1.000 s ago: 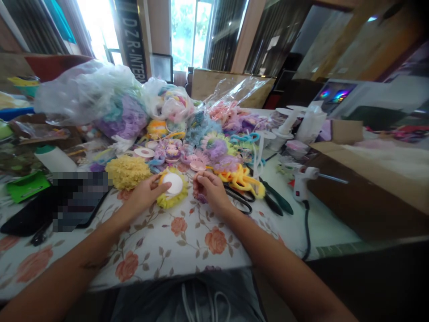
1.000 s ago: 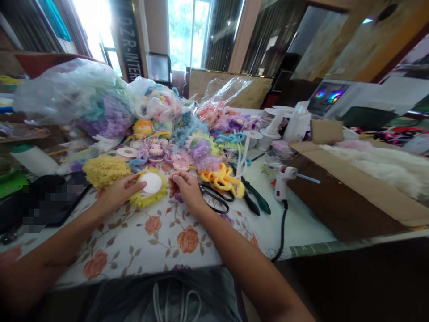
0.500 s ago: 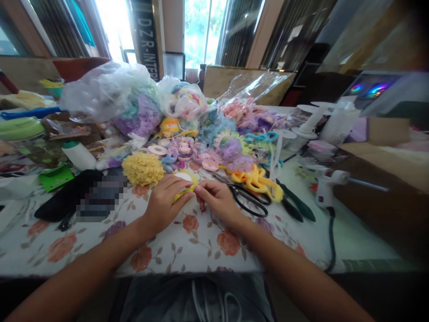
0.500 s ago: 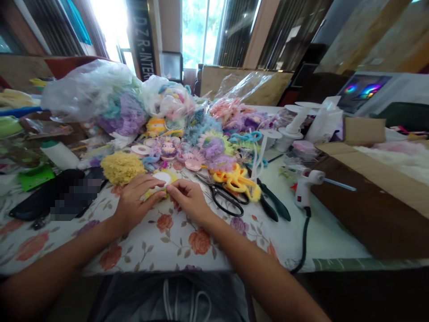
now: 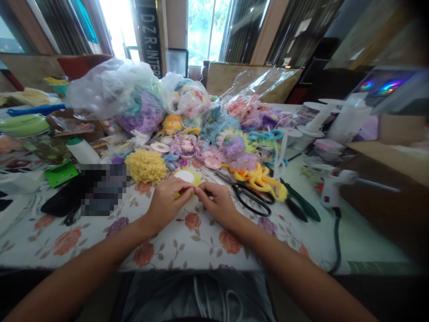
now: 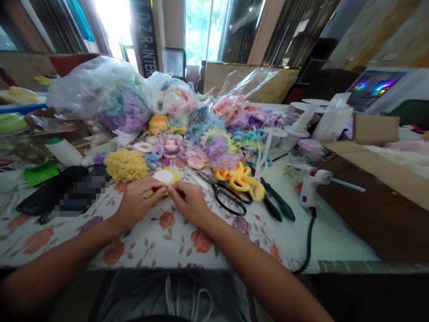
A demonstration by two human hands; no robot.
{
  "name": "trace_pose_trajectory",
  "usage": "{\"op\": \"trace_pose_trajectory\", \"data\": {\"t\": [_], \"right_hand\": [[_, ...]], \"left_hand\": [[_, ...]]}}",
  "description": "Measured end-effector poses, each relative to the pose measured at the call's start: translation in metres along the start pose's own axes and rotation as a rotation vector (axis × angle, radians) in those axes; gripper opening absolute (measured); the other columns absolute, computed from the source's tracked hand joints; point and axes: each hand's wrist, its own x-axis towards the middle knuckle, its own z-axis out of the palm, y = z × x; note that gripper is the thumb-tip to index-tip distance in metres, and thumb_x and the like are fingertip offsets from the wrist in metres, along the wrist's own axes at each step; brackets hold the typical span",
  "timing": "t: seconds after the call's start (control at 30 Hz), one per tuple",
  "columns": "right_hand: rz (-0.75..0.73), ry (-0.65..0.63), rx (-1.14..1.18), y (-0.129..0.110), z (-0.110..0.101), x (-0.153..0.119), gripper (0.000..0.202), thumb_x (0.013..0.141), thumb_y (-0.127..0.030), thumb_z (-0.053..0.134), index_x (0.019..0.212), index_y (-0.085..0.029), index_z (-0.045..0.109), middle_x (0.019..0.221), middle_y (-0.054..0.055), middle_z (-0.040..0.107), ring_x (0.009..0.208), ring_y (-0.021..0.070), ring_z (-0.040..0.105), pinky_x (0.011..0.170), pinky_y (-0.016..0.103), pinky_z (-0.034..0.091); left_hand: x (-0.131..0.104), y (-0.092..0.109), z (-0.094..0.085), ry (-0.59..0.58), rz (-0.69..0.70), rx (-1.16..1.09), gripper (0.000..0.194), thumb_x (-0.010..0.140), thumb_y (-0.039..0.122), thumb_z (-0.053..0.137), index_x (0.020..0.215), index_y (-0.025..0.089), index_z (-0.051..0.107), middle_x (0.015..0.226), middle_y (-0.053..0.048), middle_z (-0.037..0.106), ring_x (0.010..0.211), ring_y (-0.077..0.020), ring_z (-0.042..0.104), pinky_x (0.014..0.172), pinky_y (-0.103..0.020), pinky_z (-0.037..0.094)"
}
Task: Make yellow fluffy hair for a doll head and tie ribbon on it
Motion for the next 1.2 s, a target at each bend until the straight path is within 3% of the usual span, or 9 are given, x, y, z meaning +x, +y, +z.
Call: {"op": "trace_pose_trajectory", "data": {"t": [0.2,0.4,0.57,0.73,1.2], "right_hand": [[-0.053,-0.065,-0.053,-0.0014,0.0019,-0.0004,0.034,0.091,-0.028,0.043,0.058,-0.018,0.045,0.053,-0.003,0.045,0.051,0.0091,0.041,0.053,0.022,0.031],[0.009,-0.093,-0.016,-0.0037,0.0028,0.0021,0.038,0.093,-0.035,0.042,0.059,-0.018,0.048,0.052,-0.004,0.045,0.051,0.0093,0.041,0.052,0.022,0.031],[0.013,-0.122,0.007,-0.0032,0.0033,0.0026,0.041,0.093,-0.038,0.041,0.058,-0.018,0.046,0.051,-0.004,0.045,0.050,0.0090,0.040,0.051,0.022,0.030],[0.006,-0.172,0.038,-0.0041,0.0031,0.0017,0.044,0.094,-0.042,0.039,0.057,-0.018,0.045,0.051,-0.003,0.045,0.051,0.0094,0.041,0.052,0.022,0.032],[0.015,-0.276,0.129,-0.0038,0.0039,0.0011,0.052,0.094,-0.052,0.031,0.057,-0.018,0.043,0.052,-0.003,0.041,0.049,0.0091,0.036,0.049,0.024,0.029]], "left_hand": [[0.0001,0.0020,0.0001,-0.005,0.033,0.048,0.009,0.085,0.019,0.057,0.078,0.017,0.063,0.073,-0.002,0.063,0.073,-0.0154,0.057,0.069,-0.029,0.043],[-0.0018,0.0045,0.0025,0.012,-0.027,0.061,0.010,0.084,0.016,0.049,0.075,0.019,0.046,0.072,0.001,0.050,0.070,-0.0142,0.048,0.065,-0.028,0.040],[-0.0028,0.0063,0.0035,-0.054,-0.023,0.034,0.010,0.087,0.015,0.039,0.079,0.021,0.039,0.075,0.000,0.045,0.069,-0.0150,0.045,0.065,-0.029,0.038],[-0.0030,0.0075,0.0032,-0.084,-0.015,0.011,0.013,0.089,0.016,0.032,0.079,0.021,0.036,0.072,0.000,0.044,0.067,-0.0154,0.044,0.062,-0.029,0.037],[-0.0032,0.0090,0.0001,0.005,0.153,0.164,0.022,0.090,0.018,0.035,0.068,0.022,0.038,0.060,0.002,0.043,0.055,-0.0139,0.041,0.053,-0.028,0.032]]}}
